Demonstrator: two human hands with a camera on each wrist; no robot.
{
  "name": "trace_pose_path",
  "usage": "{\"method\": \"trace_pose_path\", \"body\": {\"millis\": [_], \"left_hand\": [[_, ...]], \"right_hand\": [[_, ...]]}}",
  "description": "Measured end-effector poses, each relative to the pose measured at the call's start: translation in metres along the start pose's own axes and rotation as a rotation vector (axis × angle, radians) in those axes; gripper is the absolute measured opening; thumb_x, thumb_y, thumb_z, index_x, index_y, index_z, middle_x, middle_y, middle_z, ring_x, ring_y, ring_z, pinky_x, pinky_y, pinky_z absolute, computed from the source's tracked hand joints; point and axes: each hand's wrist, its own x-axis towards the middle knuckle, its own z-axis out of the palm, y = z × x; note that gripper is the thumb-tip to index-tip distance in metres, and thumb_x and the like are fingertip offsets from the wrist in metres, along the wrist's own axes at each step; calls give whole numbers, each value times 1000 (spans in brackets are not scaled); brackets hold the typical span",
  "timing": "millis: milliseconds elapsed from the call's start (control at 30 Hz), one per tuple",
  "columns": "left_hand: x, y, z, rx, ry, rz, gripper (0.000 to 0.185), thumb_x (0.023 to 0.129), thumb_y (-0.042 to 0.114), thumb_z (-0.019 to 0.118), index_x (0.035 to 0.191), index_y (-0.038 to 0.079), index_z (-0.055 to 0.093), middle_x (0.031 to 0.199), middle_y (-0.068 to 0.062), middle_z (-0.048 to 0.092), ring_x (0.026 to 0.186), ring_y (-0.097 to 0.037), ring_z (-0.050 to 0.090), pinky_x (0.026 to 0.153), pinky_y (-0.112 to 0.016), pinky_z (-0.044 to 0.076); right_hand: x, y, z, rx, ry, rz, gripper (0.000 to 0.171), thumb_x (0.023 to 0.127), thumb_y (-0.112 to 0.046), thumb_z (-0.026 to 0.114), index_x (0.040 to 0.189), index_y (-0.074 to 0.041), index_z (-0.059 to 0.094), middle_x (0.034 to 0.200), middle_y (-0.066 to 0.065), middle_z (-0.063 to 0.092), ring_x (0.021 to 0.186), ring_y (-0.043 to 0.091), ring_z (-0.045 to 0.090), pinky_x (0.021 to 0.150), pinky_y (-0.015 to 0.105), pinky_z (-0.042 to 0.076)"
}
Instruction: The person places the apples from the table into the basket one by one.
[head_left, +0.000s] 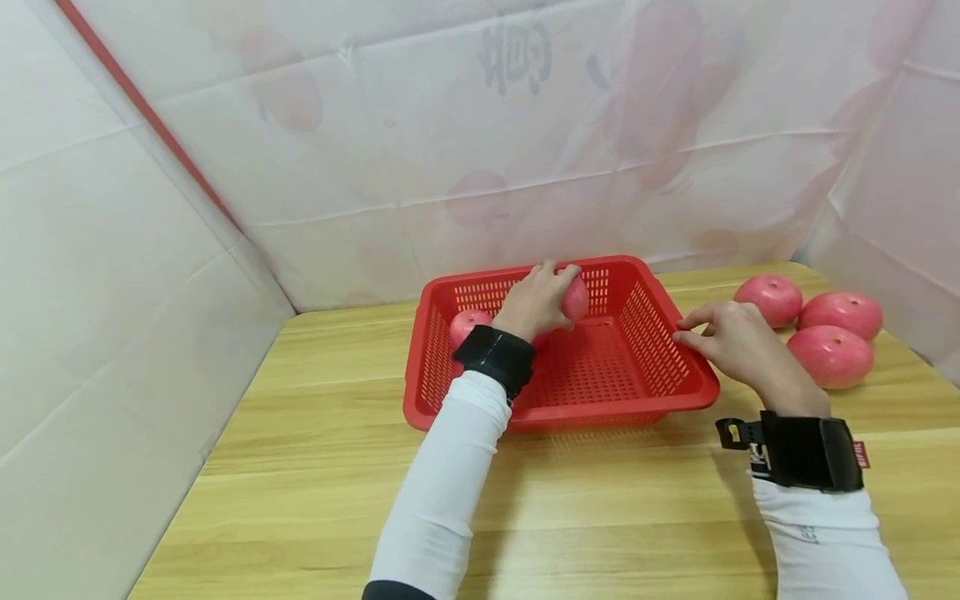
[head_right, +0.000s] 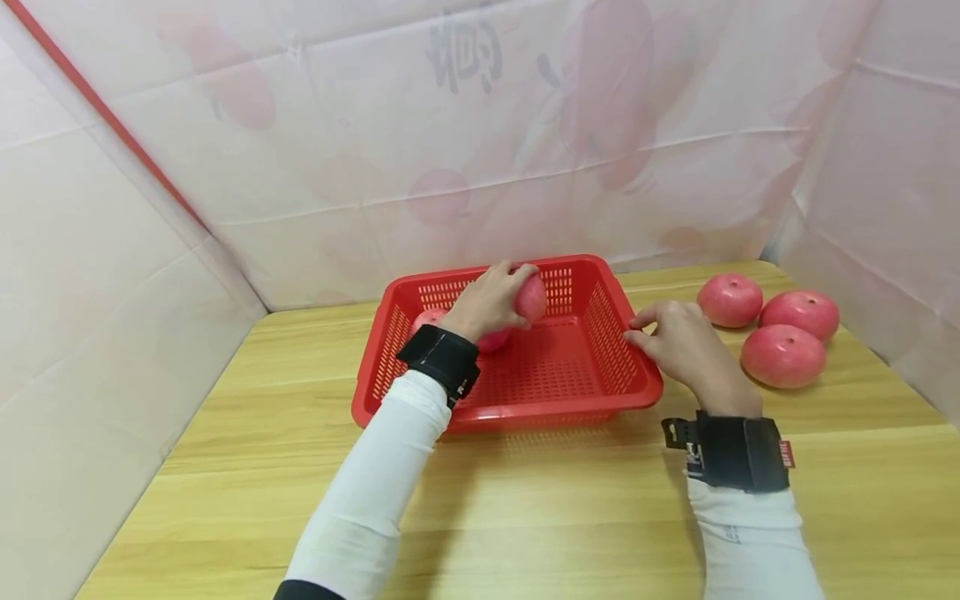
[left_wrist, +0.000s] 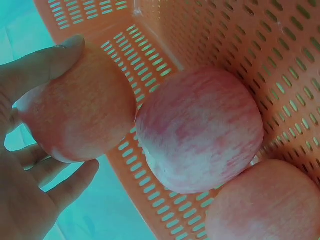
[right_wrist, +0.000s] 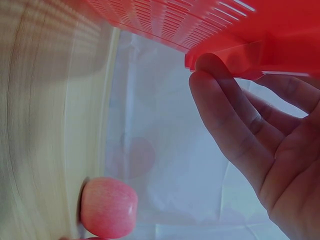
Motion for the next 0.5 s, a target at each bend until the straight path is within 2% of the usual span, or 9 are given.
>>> {"method": "trace_pose_path", "body": {"millis": [233,500], "left_hand": [[4,3,4,21,-48,-23,81,82,32,87,150,18,46,137,-12,52,123,-25,51,95,-40,54],[15,14,13,27,-124,-33,81,84,29,84,153,20,43,142,-12,49,126,-26,48,97,-38,52]], "right_hand": [[1,-2,1,21,-27,30,28,94,-8,72,109,16,70,96,32,69,74,35,70,58,37,59],[-2,1,-2,-12,9,-7,24,92,-6,73,104,14,72,93,30,70,75,39,70,60,40,59]]}}
